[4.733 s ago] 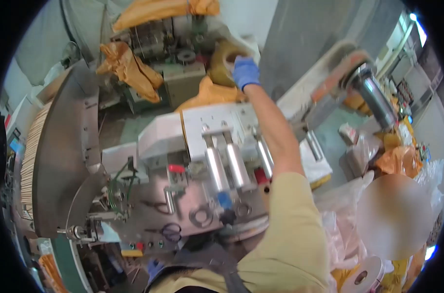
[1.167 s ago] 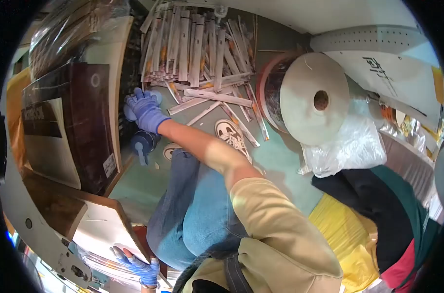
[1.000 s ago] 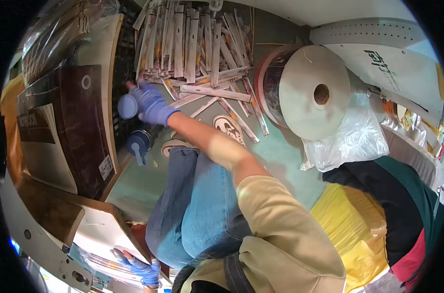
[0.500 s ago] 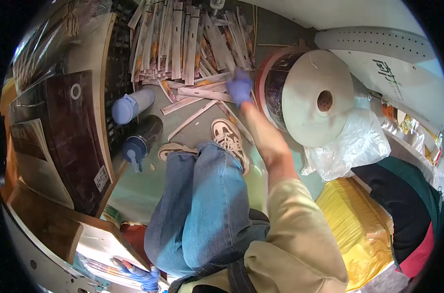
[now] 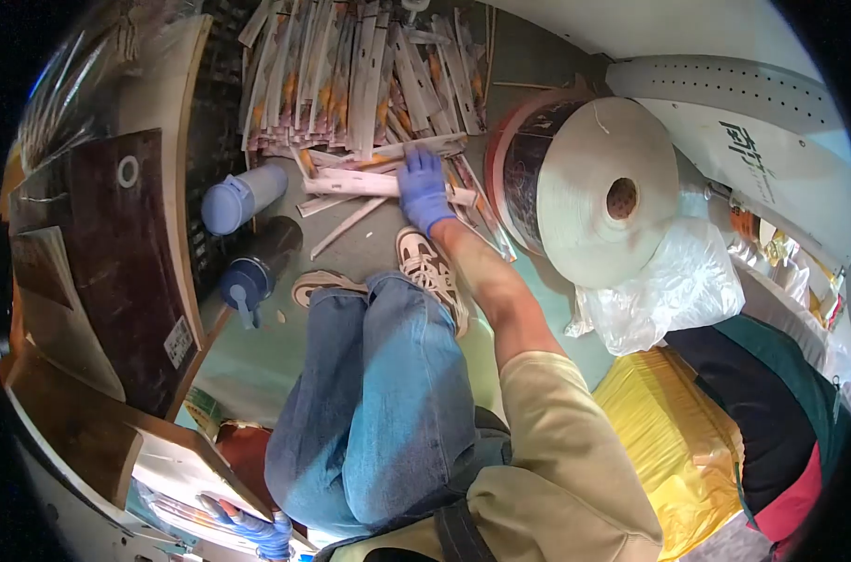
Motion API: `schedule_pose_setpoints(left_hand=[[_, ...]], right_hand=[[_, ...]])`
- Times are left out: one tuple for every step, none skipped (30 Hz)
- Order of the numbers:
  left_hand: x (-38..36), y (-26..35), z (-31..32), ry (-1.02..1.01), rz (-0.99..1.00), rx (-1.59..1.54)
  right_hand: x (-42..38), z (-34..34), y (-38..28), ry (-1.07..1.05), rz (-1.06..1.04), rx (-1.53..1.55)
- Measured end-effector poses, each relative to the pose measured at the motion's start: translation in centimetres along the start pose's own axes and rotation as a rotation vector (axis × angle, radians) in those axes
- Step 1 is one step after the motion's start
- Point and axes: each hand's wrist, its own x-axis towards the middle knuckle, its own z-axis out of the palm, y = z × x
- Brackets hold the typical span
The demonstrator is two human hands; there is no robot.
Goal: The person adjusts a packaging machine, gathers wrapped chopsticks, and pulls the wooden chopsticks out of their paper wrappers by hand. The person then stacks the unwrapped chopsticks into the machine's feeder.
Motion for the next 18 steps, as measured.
schedule_pose_setpoints(left_hand=[[-0.6,-0.4,0.3,0.013,-0.008,-0.019],[-0.5,-0.5,0.6,0.026,0.012,-0.011],[-0.3,-0.6,0.7,0.042,0.035,0.002],[-0.2,-0.7,0.5,0.058,0.056,0.018],[0.6,-0.1,-0.2,0.059,0.068,0.027],[0.6,0.0,-0.3,0.05,0.056,0.019],[0.2,-0.5,-0.2,0.027,0.056,-0.004],[-0.3,-0.9,0.0,0.009,0.053,-0.027],[-0.1,-0.9,-0.1,0.01,0.064,-0.081],[0.1,-0.9,-0.4,-0.009,0.083,-0.07],[0.2,-1.2,-0.4,0.005,0.112,-0.093],[0.6,-1.2,-0.7,0.023,0.143,-0.118],[0.8,-1.1,-1.4,-0.011,0.135,-0.112],[0.6,-1.0,-1.7,-0.019,0.113,-0.105],[0.6,-0.9,-2.3,-0.009,0.116,-0.137],[0.8,-0.5,-2.8,0.01,0.123,-0.167],[1.0,0.2,-3.1,0.082,0.099,-0.201],[1.1,1.2,-3.3,0.149,0.077,-0.235]], right_hand=[[0.9,-0.1,0.2,-0.013,-0.033,-0.075],[1.3,0.5,0.8,-0.107,-0.001,-0.071],[1.8,1.0,1.0,-0.196,0.035,-0.063],[2.2,1.4,0.9,-0.286,0.069,-0.051],[2.4,1.1,0.7,-0.246,0.035,-0.104],[2.6,0.5,0.5,-0.327,0.056,-0.045],[2.7,-0.5,0.2,-0.403,0.072,0.009],[3.1,-1.5,-0.2,-0.474,0.084,0.062],[3.2,-2.1,-0.2,-0.54,0.022,0.103],[3.0,-3.1,0.0,-0.61,-0.043,0.141],[3.0,-4.6,0.0,-0.683,-0.11,0.177],[4.1,-8.0,-0.9,-0.771,-0.082,0.157],[4.9,-11.8,-1.4,-0.86,-0.046,0.134],[5.6,-15.7,-1.8,-0.942,-0.003,0.104],[5.6,-19.0,-1.5,-0.91,0.024,0.133],[5.6,-22.2,-0.9,-0.869,0.05,0.161],[5.7,-25.7,-0.3,-0.82,0.074,0.189],[5.5,-29.5,0.0,-0.734,0.036,0.305]])
